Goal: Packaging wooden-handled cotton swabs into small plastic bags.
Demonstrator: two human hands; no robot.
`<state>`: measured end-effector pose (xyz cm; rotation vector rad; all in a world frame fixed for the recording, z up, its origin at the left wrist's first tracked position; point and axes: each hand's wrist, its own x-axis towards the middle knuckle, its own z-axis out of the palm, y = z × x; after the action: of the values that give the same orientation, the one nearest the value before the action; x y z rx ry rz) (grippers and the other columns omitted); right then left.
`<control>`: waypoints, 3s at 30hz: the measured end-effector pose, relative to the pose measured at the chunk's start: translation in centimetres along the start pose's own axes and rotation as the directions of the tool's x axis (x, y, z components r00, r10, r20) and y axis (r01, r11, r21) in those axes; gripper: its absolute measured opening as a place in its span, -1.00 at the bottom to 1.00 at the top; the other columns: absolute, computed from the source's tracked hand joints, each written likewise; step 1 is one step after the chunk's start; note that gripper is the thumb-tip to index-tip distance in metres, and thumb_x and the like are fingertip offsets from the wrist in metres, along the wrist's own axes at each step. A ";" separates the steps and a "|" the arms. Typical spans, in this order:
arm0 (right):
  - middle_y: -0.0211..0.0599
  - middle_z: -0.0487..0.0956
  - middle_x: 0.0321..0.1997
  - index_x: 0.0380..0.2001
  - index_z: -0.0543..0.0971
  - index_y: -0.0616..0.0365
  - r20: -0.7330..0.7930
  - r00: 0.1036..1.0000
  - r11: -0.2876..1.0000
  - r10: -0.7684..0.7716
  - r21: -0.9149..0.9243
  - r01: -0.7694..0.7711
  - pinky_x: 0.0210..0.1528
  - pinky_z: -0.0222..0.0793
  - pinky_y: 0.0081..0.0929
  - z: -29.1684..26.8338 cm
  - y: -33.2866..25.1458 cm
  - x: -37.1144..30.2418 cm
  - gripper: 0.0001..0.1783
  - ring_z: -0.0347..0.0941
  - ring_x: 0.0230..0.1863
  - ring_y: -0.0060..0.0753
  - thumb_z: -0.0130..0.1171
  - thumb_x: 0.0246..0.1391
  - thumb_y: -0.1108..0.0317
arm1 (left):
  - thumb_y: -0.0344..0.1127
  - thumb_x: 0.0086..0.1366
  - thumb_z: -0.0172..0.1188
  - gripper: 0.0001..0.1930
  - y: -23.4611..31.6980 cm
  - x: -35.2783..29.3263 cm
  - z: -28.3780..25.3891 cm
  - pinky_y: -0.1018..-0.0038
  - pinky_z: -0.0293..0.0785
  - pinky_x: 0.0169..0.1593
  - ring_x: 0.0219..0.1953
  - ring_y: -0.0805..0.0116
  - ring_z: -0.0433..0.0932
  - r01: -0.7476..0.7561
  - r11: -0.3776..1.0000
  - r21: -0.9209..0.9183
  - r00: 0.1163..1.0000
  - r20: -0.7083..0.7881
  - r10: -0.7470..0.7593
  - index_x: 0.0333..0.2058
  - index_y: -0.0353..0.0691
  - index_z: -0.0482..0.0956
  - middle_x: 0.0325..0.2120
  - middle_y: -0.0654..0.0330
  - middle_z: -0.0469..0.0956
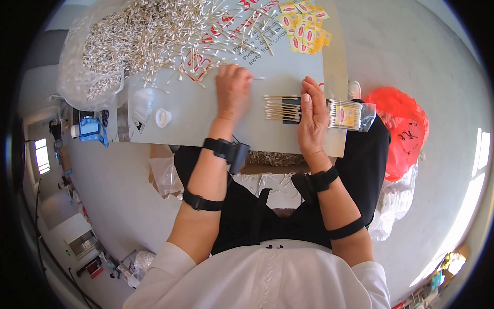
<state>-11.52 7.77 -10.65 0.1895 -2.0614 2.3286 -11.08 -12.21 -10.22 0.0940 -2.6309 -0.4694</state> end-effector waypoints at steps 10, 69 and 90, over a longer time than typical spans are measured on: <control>-0.12 0.39 0.26 0.10 0.44 0.37 0.063 0.997 0.999 0.034 -0.021 -0.032 0.38 0.20 -0.42 -0.7 -0.3 0.4 -0.63 0.27 0.32 -0.32 -0.13 0.41 0.33 | -0.45 -0.06 0.37 -0.73 -3.6 2.9 -2.5 0.20 0.28 -0.06 -0.08 0.17 0.37 0.059 0.982 0.181 0.998 -0.033 -0.054 -0.32 -0.01 0.67 -0.24 0.30 0.45; -0.27 0.54 0.01 -0.41 0.68 0.03 0.411 0.891 0.746 -0.194 -0.528 0.407 0.11 0.28 -0.16 1.2 -0.3 5.7 -0.83 0.35 0.12 -0.10 0.34 -0.19 0.39 | -0.46 -0.01 0.34 -0.87 0.7 -0.2 -3.9 0.28 0.35 -0.16 -0.26 0.16 0.41 -0.003 1.000 0.013 0.960 0.279 -0.001 -0.54 -0.22 0.52 -0.49 0.24 0.47; -0.47 0.58 -0.04 -0.58 0.55 0.07 0.481 0.845 0.728 -0.232 -0.491 0.479 0.07 0.20 -0.28 0.7 1.3 6.7 -0.94 0.37 0.03 -0.24 0.25 -0.15 0.44 | -0.48 0.03 0.31 -0.89 0.0 -1.3 -3.5 0.23 0.40 -0.21 -0.31 0.10 0.45 0.080 0.991 0.108 0.975 0.198 -0.100 -0.49 -0.22 0.53 -0.49 0.17 0.53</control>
<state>-18.23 6.48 -11.15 1.0024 -2.5188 1.3953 -8.34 -13.16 -7.81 0.2081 -2.8600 -0.3969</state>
